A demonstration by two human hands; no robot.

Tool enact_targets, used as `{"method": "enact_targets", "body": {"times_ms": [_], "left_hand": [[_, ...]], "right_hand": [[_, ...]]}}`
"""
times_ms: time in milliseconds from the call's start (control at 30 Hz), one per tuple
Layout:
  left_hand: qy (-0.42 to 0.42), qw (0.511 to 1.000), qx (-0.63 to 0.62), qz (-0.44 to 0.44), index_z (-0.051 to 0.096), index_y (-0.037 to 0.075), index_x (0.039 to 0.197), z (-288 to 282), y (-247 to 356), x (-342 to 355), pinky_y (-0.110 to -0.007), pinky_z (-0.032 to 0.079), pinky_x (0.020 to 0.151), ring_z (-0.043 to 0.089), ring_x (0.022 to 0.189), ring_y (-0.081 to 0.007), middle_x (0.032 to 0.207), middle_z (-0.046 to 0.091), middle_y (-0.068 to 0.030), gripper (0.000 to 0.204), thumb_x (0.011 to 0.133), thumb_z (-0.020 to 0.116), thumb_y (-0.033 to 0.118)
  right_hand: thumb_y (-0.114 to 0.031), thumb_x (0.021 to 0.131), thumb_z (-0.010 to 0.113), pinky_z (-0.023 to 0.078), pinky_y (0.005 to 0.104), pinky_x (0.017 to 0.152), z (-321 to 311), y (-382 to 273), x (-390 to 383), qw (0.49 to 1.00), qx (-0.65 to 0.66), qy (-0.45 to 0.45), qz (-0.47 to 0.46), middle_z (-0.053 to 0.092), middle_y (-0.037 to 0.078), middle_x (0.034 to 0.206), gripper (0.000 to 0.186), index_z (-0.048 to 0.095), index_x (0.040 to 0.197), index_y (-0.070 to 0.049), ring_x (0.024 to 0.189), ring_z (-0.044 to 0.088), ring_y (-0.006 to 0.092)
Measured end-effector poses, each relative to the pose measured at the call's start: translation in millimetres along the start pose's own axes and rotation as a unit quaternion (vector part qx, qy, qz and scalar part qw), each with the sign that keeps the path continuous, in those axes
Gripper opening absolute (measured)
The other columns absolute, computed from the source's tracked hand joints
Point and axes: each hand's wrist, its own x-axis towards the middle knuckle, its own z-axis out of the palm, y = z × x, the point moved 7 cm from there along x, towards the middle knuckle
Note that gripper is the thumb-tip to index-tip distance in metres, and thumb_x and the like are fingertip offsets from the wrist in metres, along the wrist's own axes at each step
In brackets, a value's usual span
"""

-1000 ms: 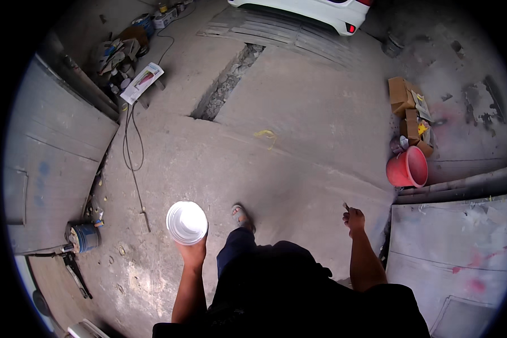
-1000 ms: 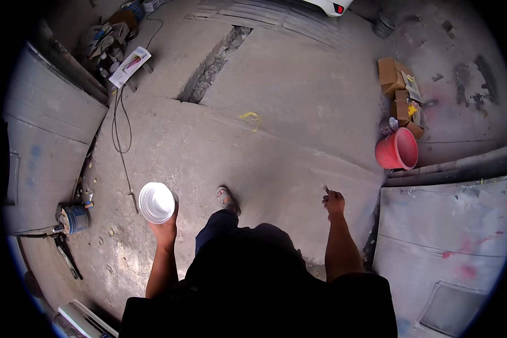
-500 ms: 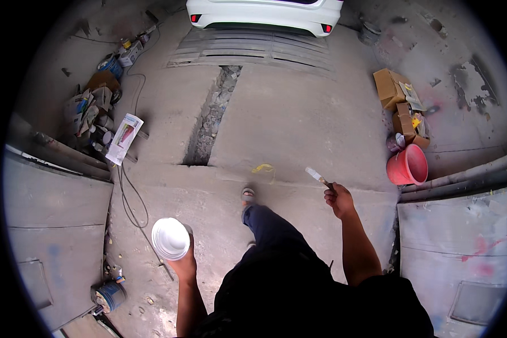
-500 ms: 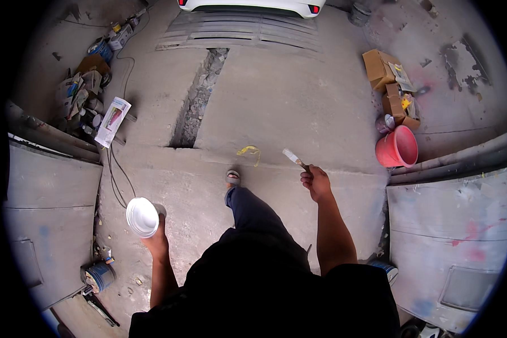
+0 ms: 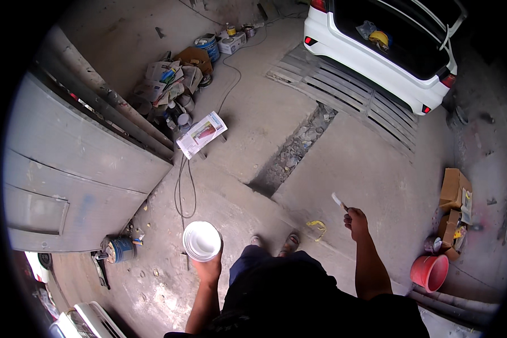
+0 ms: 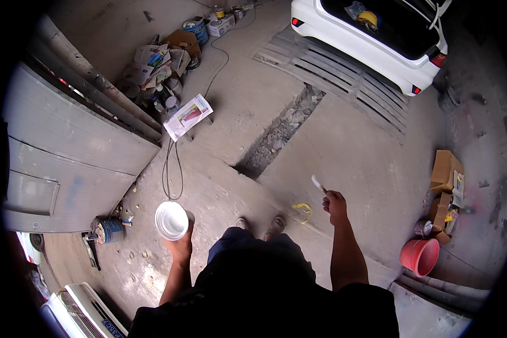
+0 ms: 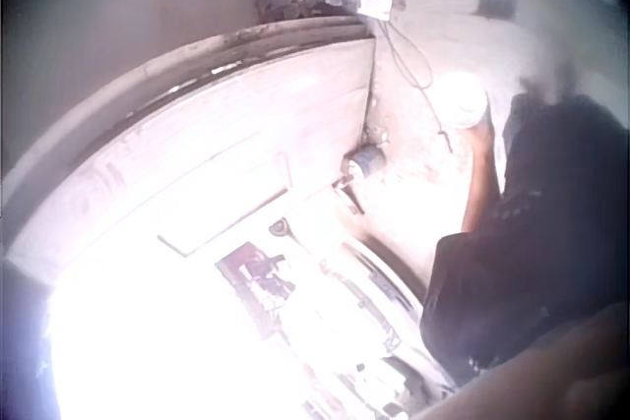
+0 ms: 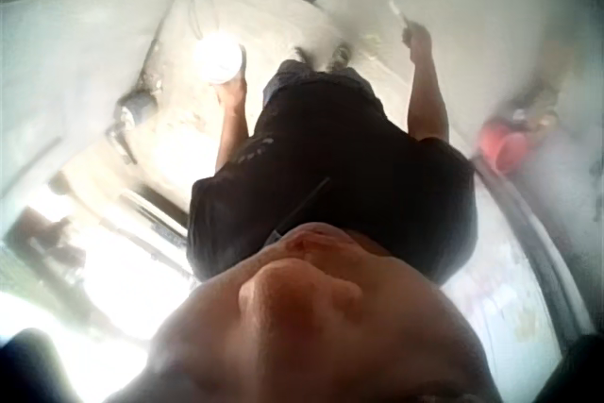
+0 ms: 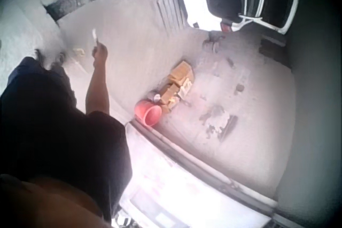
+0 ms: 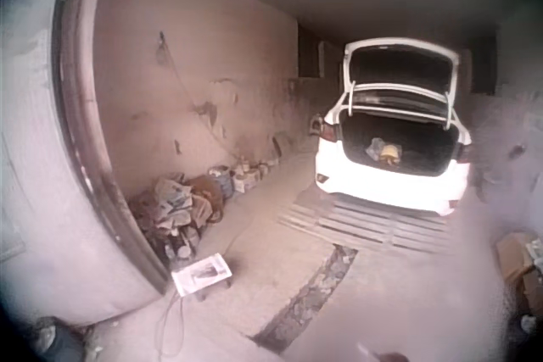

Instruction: The person uses a paintbrush to apply white paint to the front bumper and side panels of a white van. They dip the brush into a small white container to reload paint and move around the vehicle to cover different areas, including the wheel arch and lower trim.

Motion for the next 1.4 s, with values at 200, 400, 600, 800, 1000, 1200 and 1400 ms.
{"method": "enact_targets", "body": {"times_ms": [200, 400, 600, 800, 1000, 1200, 1400], "left_hand": [[0.036, 0.999, -0.016, -0.019, 0.053, -0.001, 0.113, 8, -38, 97, -0.032, 0.044, 0.088, 0.058, 0.097, -0.0192, 0.106, 0.060, -0.0099, 0.045, 0.073, 0.072, 0.004], [0.017, 1.000, -0.023, -0.008, 0.053, -0.002, 0.114, 14, -78, 235, -0.032, 0.044, 0.088, 0.058, 0.097, -0.0200, 0.107, 0.060, -0.0105, 0.046, 0.072, 0.071, 0.002], [-0.003, 0.999, -0.027, 0.029, 0.052, -0.002, 0.114, 16, -60, 389, -0.031, 0.043, 0.088, 0.058, 0.096, -0.0200, 0.106, 0.060, -0.0101, 0.046, 0.071, 0.070, 0.000], [-0.042, 0.998, -0.032, 0.038, 0.051, -0.001, 0.117, 63, -48, 505, -0.031, 0.041, 0.091, 0.055, 0.101, -0.0182, 0.111, 0.058, -0.0089, 0.046, 0.076, 0.071, 0.002], [-0.018, 0.996, -0.033, 0.080, 0.050, -0.002, 0.118, 130, -49, 616, -0.032, 0.041, 0.091, 0.055, 0.101, -0.0191, 0.111, 0.058, -0.0096, 0.049, 0.073, 0.072, 0.001], [0.013, 0.998, -0.035, 0.049, 0.049, -0.003, 0.121, 195, -37, 728, -0.031, 0.038, 0.095, 0.052, 0.106, -0.0193, 0.117, 0.055, -0.0096, 0.049, 0.076, 0.069, 0.000], [0.024, 0.997, -0.050, 0.057, 0.047, -0.004, 0.123, 258, -12, 843, -0.032, 0.037, 0.097, 0.052, 0.109, -0.0199, 0.119, 0.055, -0.0114, 0.052, 0.075, 0.070, 0.000]], "right_hand": [[-0.012, 0.085, 0.055, 0.043, 0.0247, 0.054, 116, -75, 76, 0.995, -0.025, -0.058, -0.073, 0.056, 0.003, 0.077, 0.020, 0.054, 0.104, -0.005, 0.063, 0.052, 0.0101], [-0.009, 0.084, 0.055, 0.043, 0.0237, 0.053, 242, -166, 120, 0.986, -0.074, -0.022, -0.150, 0.055, 0.002, 0.079, 0.026, 0.054, 0.109, -0.004, 0.064, 0.051, 0.0090], [-0.010, 0.085, 0.055, 0.045, 0.0246, 0.061, 352, -272, 136, 0.976, -0.081, -0.029, -0.200, 0.057, 0.002, 0.088, 0.029, 0.053, 0.113, -0.005, 0.072, 0.053, 0.0094], [-0.005, 0.083, 0.058, 0.046, 0.0253, 0.072, 434, -341, 187, 0.956, -0.075, -0.040, -0.281, 0.061, 0.005, 0.090, 0.029, 0.055, 0.111, 0.000, 0.080, 0.056, 0.0101], [-0.006, 0.086, 0.058, 0.044, 0.0228, 0.064, 503, -424, 271, 0.928, -0.098, -0.019, -0.360, 0.058, 0.002, 0.083, 0.027, 0.053, 0.111, -0.001, 0.071, 0.052, 0.0067], [-0.008, 0.084, 0.057, 0.047, 0.0289, 0.073, 573, -533, 356, 0.922, -0.093, -0.074, -0.369, 0.063, 0.010, 0.096, 0.029, 0.053, 0.112, -0.002, 0.085, 0.060, 0.0175], [-0.006, 0.081, 0.058, 0.049, 0.0335, 0.077, 636, -648, 417, 0.895, -0.140, -0.108, -0.410, 0.062, 0.014, 0.096, 0.029, 0.054, 0.110, -0.004, 0.088, 0.063, 0.0257]]}}
